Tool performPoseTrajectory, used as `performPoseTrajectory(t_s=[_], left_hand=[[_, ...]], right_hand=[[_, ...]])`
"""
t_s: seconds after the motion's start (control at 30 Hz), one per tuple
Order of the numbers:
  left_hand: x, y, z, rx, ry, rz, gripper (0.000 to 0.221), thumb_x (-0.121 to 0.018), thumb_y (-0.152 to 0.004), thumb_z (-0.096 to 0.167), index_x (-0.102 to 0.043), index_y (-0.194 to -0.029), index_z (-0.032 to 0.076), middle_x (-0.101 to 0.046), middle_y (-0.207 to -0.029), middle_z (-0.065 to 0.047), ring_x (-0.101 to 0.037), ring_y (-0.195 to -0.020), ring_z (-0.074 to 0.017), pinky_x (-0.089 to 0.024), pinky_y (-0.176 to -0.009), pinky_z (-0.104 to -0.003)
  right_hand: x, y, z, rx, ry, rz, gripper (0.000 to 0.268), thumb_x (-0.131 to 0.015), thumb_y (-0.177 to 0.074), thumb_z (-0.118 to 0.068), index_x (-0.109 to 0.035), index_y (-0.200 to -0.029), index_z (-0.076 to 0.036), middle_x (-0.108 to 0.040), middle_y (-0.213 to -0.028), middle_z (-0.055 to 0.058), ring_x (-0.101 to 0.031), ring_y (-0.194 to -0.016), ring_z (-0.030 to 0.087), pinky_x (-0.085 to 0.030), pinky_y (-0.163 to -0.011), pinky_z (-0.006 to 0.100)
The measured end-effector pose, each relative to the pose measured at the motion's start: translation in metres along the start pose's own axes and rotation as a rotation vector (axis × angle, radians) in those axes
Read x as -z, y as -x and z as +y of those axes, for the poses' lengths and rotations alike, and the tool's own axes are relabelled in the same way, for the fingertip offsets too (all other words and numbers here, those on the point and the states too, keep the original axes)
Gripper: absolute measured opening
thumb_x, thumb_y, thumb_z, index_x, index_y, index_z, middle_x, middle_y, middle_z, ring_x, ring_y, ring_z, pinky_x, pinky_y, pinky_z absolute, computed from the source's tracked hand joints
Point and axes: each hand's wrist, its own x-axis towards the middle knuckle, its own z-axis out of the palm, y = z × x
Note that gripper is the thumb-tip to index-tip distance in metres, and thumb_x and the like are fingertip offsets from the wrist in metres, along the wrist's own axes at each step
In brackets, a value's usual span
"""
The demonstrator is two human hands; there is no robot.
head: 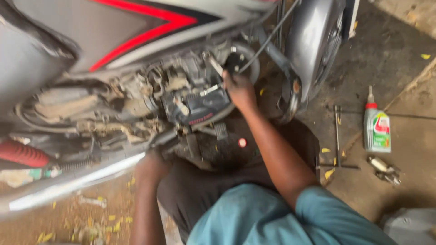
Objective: Repairing a motorcycle engine by removing and inspecting the spark plug.
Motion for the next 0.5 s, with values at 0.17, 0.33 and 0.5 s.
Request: performPoseTrajectory(t_s=[0.17,0.33,0.5], left_hand=[[0.0,0.008,0.005,-0.019,0.032,0.022,0.05,-0.071,-0.084,0.05,-0.07,-0.125,0.022,-0.072,-0.119,-0.017,-0.071,-0.106,-0.0399,-0.056,-0.09,-0.052],[-0.002,0.01,0.005,-0.028,-0.019,0.031,0.054,-0.071,-0.085,0.052,-0.068,-0.127,0.02,-0.072,-0.117,-0.019,-0.071,-0.105,-0.0399,-0.056,-0.089,-0.051],[0.003,0.011,0.011,-0.023,0.012,0.06,0.051,-0.071,-0.083,0.052,-0.07,-0.127,0.024,-0.07,-0.122,-0.017,-0.069,-0.107,-0.0413,-0.056,-0.091,-0.052]], right_hand=[[-0.048,0.021,-0.012,-0.401,-0.414,-0.175,0.041,-0.055,-0.107,-0.042,-0.068,-0.098,-0.004,-0.066,-0.075,0.016,-0.066,-0.06,0.023,-0.056,-0.058,0.04],[-0.072,0.019,-0.092,-0.66,-0.962,-0.312,0.029,-0.036,-0.109,-0.027,-0.056,-0.115,-0.006,-0.074,-0.08,0.01,-0.078,-0.078,0.025,-0.067,-0.071,0.039],[-0.078,0.016,-0.067,-0.636,-1.136,-0.242,0.021,-0.043,-0.112,-0.018,-0.057,-0.114,-0.003,-0.067,-0.091,0.003,-0.07,-0.075,0.019,-0.068,-0.076,0.045]])
